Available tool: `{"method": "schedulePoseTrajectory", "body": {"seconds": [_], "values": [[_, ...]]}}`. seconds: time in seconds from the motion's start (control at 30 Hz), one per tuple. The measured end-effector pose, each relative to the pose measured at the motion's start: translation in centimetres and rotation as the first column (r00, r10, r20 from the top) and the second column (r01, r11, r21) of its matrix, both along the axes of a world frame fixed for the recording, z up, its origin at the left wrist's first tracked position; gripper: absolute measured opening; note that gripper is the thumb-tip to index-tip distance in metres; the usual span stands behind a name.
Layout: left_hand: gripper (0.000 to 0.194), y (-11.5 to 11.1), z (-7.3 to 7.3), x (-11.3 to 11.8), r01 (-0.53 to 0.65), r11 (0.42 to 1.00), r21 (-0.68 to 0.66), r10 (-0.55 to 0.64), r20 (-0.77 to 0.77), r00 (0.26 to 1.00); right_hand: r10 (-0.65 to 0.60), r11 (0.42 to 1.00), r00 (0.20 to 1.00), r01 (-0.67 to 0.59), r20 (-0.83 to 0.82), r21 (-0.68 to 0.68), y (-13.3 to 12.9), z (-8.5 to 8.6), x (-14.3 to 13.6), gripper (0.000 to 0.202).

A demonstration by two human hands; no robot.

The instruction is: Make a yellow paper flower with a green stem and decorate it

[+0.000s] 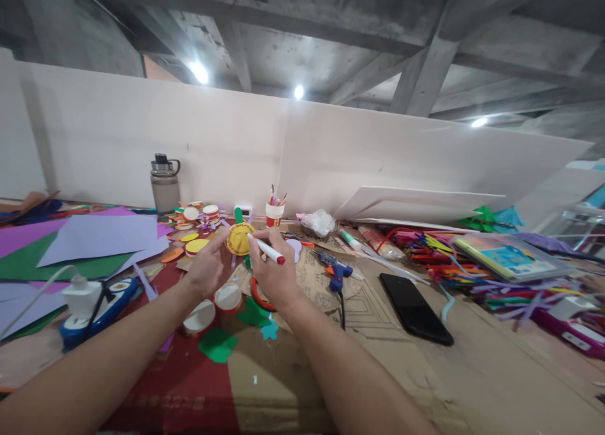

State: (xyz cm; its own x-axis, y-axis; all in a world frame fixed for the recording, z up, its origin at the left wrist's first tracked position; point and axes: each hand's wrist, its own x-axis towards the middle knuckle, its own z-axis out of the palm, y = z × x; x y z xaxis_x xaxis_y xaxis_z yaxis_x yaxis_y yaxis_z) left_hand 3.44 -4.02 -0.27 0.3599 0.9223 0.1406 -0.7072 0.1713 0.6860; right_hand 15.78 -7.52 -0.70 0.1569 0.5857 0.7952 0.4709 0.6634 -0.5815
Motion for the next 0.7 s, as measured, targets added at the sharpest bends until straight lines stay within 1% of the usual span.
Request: {"method": "schedulePoseTrajectory", "body": {"seconds": [0.2, 0.3, 0.43, 0.57, 0.7], "values": [[0.032, -0.12, 0.13, 0.04, -0.005, 1.0, -0.029, 0.004, -0.027, 1.0, 0.014, 1.0, 0.999, -0.015, -0.042, -0.02, 0.07, -0.08, 0.02, 0.01], [0.031, -0.17, 0.11, 0.04, 0.01, 1.0, -0.017, -0.01, -0.025, 1.0, -0.008, 1.0, 0.999, 0.007, -0.039, -0.008, 0.01, 0.03, 0.03, 0.011], [0.03, -0.08, -0.23, 0.02, 0.019, 1.0, -0.011, -0.019, -0.026, 0.999, -0.034, 0.999, 0.999, 0.035, -0.029, 0.01, -0.04, 0.23, 0.08, 0.013], [0.028, 0.12, -0.68, -0.01, 0.024, 1.0, 0.015, -0.023, -0.013, 1.0, -0.018, 0.999, 0.999, 0.019, -0.042, 0.031, 0.05, 0.24, 0.12, 0.013], [0.025, 0.2, -0.82, 0.01, 0.039, 0.998, 0.045, -0.038, -0.013, 0.999, -0.015, 1.0, 0.999, 0.015, -0.035, 0.009, 0.21, -0.05, 0.11, 0.012]]}}
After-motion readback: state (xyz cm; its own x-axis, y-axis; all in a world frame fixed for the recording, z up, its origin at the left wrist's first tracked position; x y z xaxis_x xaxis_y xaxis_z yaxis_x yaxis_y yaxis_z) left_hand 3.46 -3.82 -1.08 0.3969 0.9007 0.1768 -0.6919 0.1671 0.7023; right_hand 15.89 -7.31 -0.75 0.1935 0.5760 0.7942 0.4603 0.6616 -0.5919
